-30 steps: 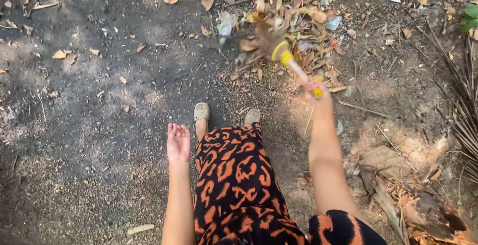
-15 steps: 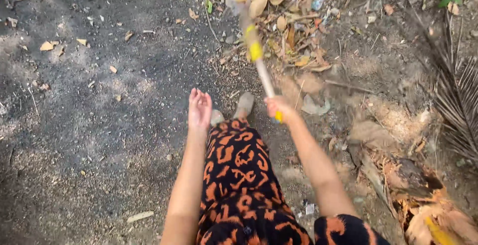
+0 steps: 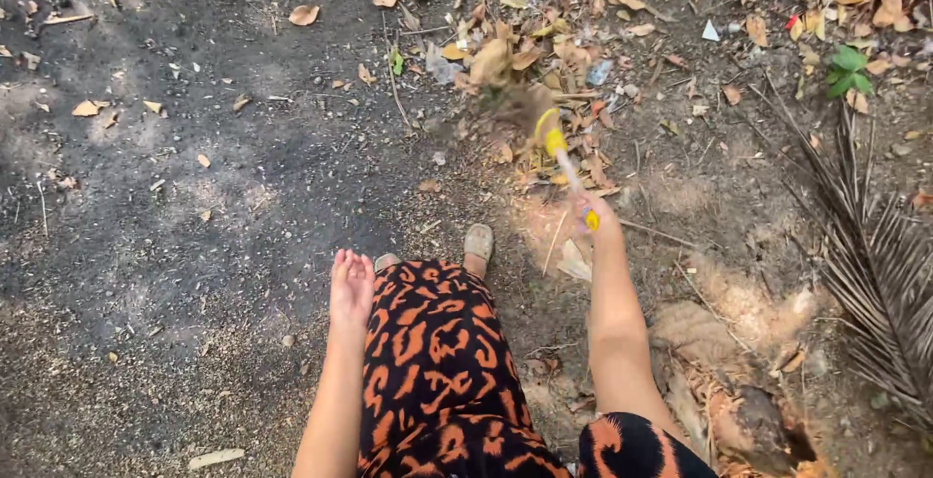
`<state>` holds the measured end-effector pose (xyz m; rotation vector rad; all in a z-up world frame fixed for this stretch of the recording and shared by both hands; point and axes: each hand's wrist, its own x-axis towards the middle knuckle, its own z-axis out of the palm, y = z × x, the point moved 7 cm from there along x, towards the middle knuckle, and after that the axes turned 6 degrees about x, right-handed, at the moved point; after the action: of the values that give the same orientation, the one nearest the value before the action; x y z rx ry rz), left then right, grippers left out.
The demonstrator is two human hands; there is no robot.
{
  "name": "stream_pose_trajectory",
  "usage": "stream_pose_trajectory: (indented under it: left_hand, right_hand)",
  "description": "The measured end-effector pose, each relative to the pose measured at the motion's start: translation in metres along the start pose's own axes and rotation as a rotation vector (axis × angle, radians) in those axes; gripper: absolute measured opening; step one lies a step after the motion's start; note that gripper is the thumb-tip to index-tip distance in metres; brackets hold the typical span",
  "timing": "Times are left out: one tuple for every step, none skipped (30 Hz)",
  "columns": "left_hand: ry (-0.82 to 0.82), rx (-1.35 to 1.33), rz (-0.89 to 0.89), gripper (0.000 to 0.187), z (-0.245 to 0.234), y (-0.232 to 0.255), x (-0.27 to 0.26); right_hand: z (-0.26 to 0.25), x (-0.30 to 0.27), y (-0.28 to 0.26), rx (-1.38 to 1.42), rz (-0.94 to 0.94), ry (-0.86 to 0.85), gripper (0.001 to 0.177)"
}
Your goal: The person sweeps leaves and debris along the ground using a broom, and moves dried palm fronds by hand.
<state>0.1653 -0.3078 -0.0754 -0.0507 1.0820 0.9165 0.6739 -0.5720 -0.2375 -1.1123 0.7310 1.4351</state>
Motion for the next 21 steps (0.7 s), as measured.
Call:
stream_pose_trajectory:
  left_hand:
    - [0.004,0.003,0.002,0.034,0.006,-0.009,-0.001]
    - [0.015,0.013,-0.005,0.034,0.010,-0.019,-0.003]
    - [0.029,0.029,-0.023,0.034,0.013,-0.032,-0.008]
    - [0.035,0.038,-0.033,0.034,0.018,-0.047,-0.011]
    - [0.019,0.052,-0.050,0.034,0.026,-0.063,-0.012]
    - [0.003,0.065,-0.068,0.035,0.035,-0.078,-0.013]
    - [0.002,0.068,-0.073,0.035,0.046,-0.091,-0.011]
    - [-0.005,0.066,-0.083,0.035,0.057,-0.105,-0.010]
    - [-0.013,0.066,-0.096,0.035,0.067,-0.118,-0.009]
    - [-0.014,0.071,-0.102,0.035,0.073,-0.126,-0.014]
    - [-0.040,0.075,-0.120,0.035,0.085,-0.137,-0.015]
    - [-0.066,0.079,-0.138,0.035,0.097,-0.147,-0.016]
    - [-0.068,0.084,-0.139,0.035,0.107,-0.147,-0.018]
    - [-0.090,0.098,-0.152,0.036,0.118,-0.148,-0.020]
    - [-0.105,0.115,-0.165,0.036,0.123,-0.148,-0.024]
    - [-0.102,0.122,-0.166,0.036,0.125,-0.143,-0.028]
    - [-0.100,0.126,-0.157,0.037,0.130,-0.138,-0.030]
    - [-0.098,0.130,-0.149,0.037,0.134,-0.132,-0.031]
    - [-0.094,0.137,-0.151,0.037,0.130,-0.125,-0.031]
    - [-0.077,0.144,-0.127,0.037,0.124,-0.116,-0.031]
    - [-0.062,0.146,-0.102,0.038,0.118,-0.108,-0.030]
  right_hand:
    - [0.000,0.013,-0.010,0.002,0.005,-0.001,0.032]
    - [-0.007,0.025,-0.030,-0.187,-0.131,0.110,0.030]
    - [-0.022,0.028,-0.048,-0.371,-0.265,0.232,0.028]
    - [-0.001,0.005,-0.038,-0.363,-0.258,0.242,0.028]
    - [0.026,-0.022,-0.044,-0.463,-0.447,0.262,0.039]
    - [0.056,-0.051,-0.049,-0.566,-0.636,0.278,0.069]
    - [0.046,-0.048,-0.037,-0.563,-0.636,0.283,0.069]
    - [0.042,-0.045,-0.026,-0.805,-0.651,0.298,0.036]
    - [0.036,-0.043,-0.010,-1.047,-0.659,0.314,0.015]
    - [0.045,-0.075,-0.003,-1.042,-0.658,0.321,0.015]
    - [0.051,-0.092,0.015,-0.747,-0.380,0.196,0.014]
    - [0.063,-0.114,0.036,-0.447,-0.110,0.066,0.013]
    - [0.039,-0.098,0.041,-0.442,-0.111,0.066,0.013]
    - [0.021,-0.081,0.061,-0.232,0.096,-0.052,0.015]
    - [0.005,-0.069,0.087,-0.018,0.307,-0.167,0.018]
    - [0.008,-0.097,0.070,-0.011,0.311,-0.167,0.018]
    - [0.011,-0.120,0.047,0.114,0.289,-0.125,0.026]
    - [0.014,-0.144,0.025,0.239,0.267,-0.082,0.035]
    - [-0.018,-0.134,0.001,0.246,0.270,-0.081,0.035]
    - [-0.054,-0.122,-0.024,0.301,0.224,-0.018,0.032]
    - [-0.091,-0.111,-0.052,0.351,0.176,0.046,0.029]
